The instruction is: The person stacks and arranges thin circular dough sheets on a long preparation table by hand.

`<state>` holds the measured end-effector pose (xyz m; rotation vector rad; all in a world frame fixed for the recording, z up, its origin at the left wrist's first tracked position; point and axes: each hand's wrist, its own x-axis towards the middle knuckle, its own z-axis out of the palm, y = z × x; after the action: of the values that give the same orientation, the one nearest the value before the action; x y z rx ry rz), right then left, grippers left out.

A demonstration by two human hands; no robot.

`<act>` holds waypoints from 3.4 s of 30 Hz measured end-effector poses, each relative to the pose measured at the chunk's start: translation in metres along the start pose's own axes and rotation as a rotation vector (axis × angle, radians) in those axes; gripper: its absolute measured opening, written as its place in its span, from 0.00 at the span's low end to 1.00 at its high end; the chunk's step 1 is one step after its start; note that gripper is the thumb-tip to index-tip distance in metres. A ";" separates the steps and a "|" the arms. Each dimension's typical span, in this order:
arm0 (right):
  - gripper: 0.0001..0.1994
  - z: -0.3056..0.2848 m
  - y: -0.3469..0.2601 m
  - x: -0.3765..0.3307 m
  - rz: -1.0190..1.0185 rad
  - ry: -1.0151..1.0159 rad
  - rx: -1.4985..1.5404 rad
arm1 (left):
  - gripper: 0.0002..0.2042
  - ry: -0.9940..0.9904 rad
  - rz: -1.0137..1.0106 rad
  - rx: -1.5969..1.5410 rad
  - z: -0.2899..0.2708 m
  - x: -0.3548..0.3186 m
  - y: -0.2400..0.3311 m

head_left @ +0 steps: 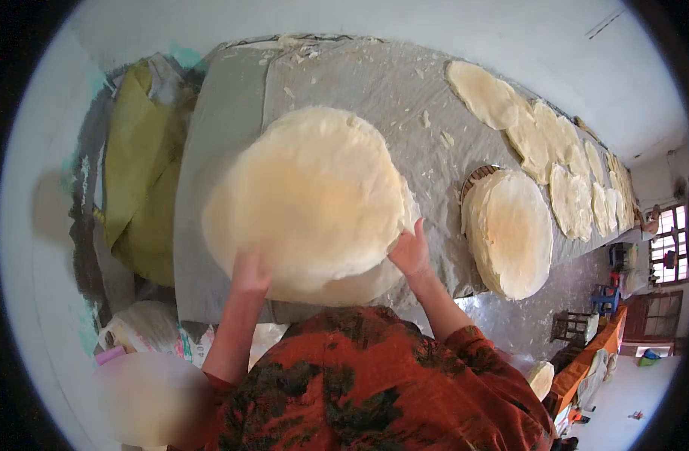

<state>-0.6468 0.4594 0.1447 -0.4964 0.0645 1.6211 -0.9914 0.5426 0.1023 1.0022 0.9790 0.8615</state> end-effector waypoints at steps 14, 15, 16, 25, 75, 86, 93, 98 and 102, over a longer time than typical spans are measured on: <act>0.15 0.028 -0.073 0.121 0.029 0.119 -1.152 | 0.29 0.179 -0.022 -0.440 -0.023 0.014 0.001; 0.16 0.034 -0.070 0.121 -0.023 0.069 -1.249 | 0.29 0.128 0.090 -0.223 -0.032 0.013 -0.016; 0.17 0.037 -0.076 0.119 -0.083 0.023 -1.338 | 0.29 0.082 -0.027 -0.430 -0.020 0.008 0.007; 0.26 0.212 -0.035 -0.027 -0.342 -0.163 -1.522 | 0.28 0.412 0.332 -0.648 0.047 -0.157 0.101; 0.37 -0.259 0.622 -0.499 1.732 0.033 -1.557 | 0.29 2.189 -0.222 -0.677 0.099 -1.022 -0.520; 0.35 -0.253 0.618 -0.532 1.638 -0.388 -1.562 | 0.33 1.801 -0.543 -0.491 0.078 -1.025 -0.483; 0.22 -0.206 0.620 -0.506 1.276 -0.879 -1.934 | 0.37 1.746 -0.875 0.912 0.024 -0.939 -0.385; 0.39 -0.236 0.545 -0.424 1.456 -0.778 -2.010 | 0.38 1.245 -1.217 0.580 0.006 -0.901 -0.415; 0.27 -0.170 0.446 -0.298 1.104 -1.090 -2.047 | 0.32 1.185 -1.172 1.096 -0.017 -0.895 -0.409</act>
<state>-1.0197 0.0689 -0.0150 -1.0065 -2.7410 2.2363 -1.2436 -0.3937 -0.0621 0.4326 2.8215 -0.3073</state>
